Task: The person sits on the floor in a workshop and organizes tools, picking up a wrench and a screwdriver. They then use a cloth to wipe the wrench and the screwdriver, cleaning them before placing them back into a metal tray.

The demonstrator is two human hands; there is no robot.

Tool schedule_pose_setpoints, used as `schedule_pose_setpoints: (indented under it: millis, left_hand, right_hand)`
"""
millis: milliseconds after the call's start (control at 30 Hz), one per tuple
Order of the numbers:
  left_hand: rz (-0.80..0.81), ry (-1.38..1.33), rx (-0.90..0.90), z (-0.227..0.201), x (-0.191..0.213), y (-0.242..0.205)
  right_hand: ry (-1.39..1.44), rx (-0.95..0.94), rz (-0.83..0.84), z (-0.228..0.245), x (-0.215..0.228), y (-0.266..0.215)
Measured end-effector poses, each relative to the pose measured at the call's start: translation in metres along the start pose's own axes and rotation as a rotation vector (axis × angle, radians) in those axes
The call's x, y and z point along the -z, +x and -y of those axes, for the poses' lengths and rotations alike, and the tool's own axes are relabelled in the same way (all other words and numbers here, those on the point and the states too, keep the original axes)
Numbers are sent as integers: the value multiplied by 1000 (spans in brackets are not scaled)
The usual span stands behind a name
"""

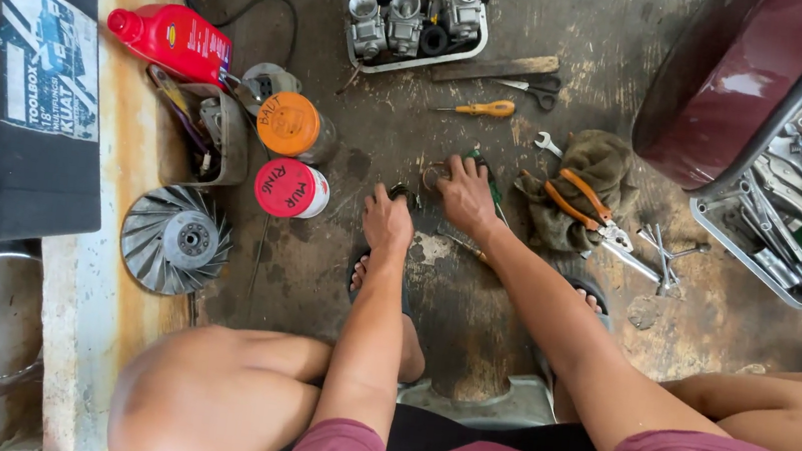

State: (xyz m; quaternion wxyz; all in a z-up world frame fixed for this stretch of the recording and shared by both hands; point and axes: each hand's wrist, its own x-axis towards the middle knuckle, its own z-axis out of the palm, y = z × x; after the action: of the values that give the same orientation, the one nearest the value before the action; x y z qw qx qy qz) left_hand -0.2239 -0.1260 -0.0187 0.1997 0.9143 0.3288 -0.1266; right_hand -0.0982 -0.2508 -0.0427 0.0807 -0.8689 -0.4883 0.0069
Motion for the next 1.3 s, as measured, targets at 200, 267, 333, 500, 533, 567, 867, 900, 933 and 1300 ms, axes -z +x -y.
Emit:
schedule_pose_setpoints:
  millis: [200, 267, 333, 500, 533, 567, 867, 900, 933, 1300]
  left_hand:
    - [-59, -49, 17, 5, -19, 9]
    - [-36, -49, 22, 10, -30, 17]
    - [-17, -48, 27, 10, -32, 21]
    - [-48, -98, 55, 7, -27, 18]
    - [-46, -98, 57, 2, -16, 11]
    - [-66, -152, 73, -3, -5, 4]
    - [-221, -106, 28, 3, -41, 20]
    - [-195, -110, 14, -1, -34, 16]
    - [-197, -111, 13, -5, -25, 11]
    - [-65, -134, 40, 14, -65, 49]
  right_hand:
    - [220, -96, -56, 12, 26, 7]
    - [214, -100, -31, 7, 17, 8]
    - [207, -102, -10, 3, 9, 9]
    - [190, -157, -95, 4, 14, -1]
    - [191, -156, -92, 2, 12, -2]
    - [199, -153, -109, 0, 9, -3]
    - [282, -156, -235, -4, 11, 3]
    - [297, -163, -232, -4, 13, 4]
    - [297, -162, -233, -3, 13, 3]
    - [299, -200, -100, 5, 29, 6]
